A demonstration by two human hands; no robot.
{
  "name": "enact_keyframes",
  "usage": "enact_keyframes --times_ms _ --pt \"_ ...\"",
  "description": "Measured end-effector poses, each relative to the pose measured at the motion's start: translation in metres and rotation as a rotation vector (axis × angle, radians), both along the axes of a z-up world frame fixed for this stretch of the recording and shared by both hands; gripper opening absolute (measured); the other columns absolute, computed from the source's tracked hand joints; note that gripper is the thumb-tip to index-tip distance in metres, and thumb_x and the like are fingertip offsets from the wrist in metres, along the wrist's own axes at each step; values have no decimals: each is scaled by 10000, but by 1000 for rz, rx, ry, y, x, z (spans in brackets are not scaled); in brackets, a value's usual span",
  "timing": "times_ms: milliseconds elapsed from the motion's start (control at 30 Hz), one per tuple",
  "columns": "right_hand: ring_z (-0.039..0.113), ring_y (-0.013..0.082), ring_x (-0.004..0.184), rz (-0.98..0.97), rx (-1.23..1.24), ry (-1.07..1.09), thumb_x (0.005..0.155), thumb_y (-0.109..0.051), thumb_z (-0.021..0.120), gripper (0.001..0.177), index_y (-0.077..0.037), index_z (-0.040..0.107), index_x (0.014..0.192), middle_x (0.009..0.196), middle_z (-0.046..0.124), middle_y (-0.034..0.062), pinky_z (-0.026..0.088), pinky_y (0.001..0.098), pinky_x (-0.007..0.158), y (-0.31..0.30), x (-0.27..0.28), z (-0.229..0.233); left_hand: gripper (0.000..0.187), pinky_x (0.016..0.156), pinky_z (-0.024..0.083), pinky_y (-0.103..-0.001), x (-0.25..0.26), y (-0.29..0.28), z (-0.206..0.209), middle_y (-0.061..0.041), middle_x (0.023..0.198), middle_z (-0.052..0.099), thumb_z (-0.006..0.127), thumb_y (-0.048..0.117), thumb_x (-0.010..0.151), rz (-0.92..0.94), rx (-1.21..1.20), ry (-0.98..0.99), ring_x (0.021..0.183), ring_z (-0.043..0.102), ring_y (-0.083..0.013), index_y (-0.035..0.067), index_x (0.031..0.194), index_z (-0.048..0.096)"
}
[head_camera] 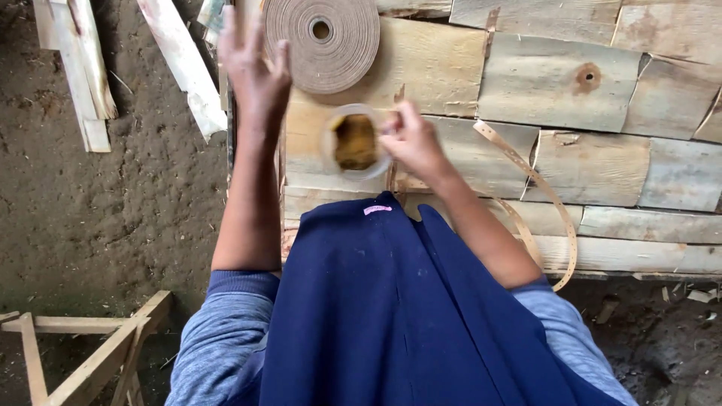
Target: Applying adhesive and edge banding strips to the edges of wooden panels to finish them.
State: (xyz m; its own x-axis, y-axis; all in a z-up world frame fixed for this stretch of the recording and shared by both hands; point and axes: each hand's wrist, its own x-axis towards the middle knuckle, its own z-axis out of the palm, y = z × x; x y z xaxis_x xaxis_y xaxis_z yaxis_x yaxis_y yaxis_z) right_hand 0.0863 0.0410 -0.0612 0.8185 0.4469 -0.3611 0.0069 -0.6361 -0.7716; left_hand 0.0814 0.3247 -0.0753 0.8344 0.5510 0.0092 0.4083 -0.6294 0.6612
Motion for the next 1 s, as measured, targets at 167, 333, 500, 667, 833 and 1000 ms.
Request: enact_keyframes --times_ms 167,333,500,667,833,1000 --pt "695 147 802 -200 -58 76 932 -119 733 273 -120 473 1015 1034 684 90 628 251 634 -46 -14 30 431 1263 307 -511 -14 -64 9 -173 1556 441 731 83 1027 -269 -185 -325 1484 392 -340 143 1435 603" --pt "600 130 683 -345 201 -157 1072 -371 555 282 -95 542 1016 828 562 34 625 287 619 -67 -24 65 883 816 572 -187 -44 -151 34 -180 1656 387 488 -229 918 -504 -1111 -292 1400 576 -317 222 1636 240" --pt "596 111 860 -453 778 116 1043 -320 561 250 -105 611 1159 1138 632 31 595 241 737 -65 -24 111 864 881 654 -331 -84 -192 52 -31 1432 554 745 118 929 -830 -1577 65 1025 636 -101 95 1632 245" --pt "599 101 868 -556 563 -130 1025 -401 505 320 -140 673 1101 1100 651 16 563 212 696 -81 -8 76 324 445 439 -204 -123 -138 53 -29 681 634 610 382 1002 -562 -1181 419 507 544 -87 97 1090 739" --pt "644 197 962 -369 153 -677 1083 -280 551 249 -146 731 1191 1097 548 85 620 287 796 -98 25 -3 378 405 347 -214 -155 -111 22 -53 561 591 578 391 1031 -431 -1021 462 407 439 -92 73 944 764" --pt "457 354 1295 -238 -842 -731 1187 -601 463 559 -299 323 1637 1642 171 106 579 405 841 -109 76 -44 301 396 360 -205 -155 -123 20 -54 604 640 595 263 1074 -256 -1081 437 429 465 -97 39 952 755"
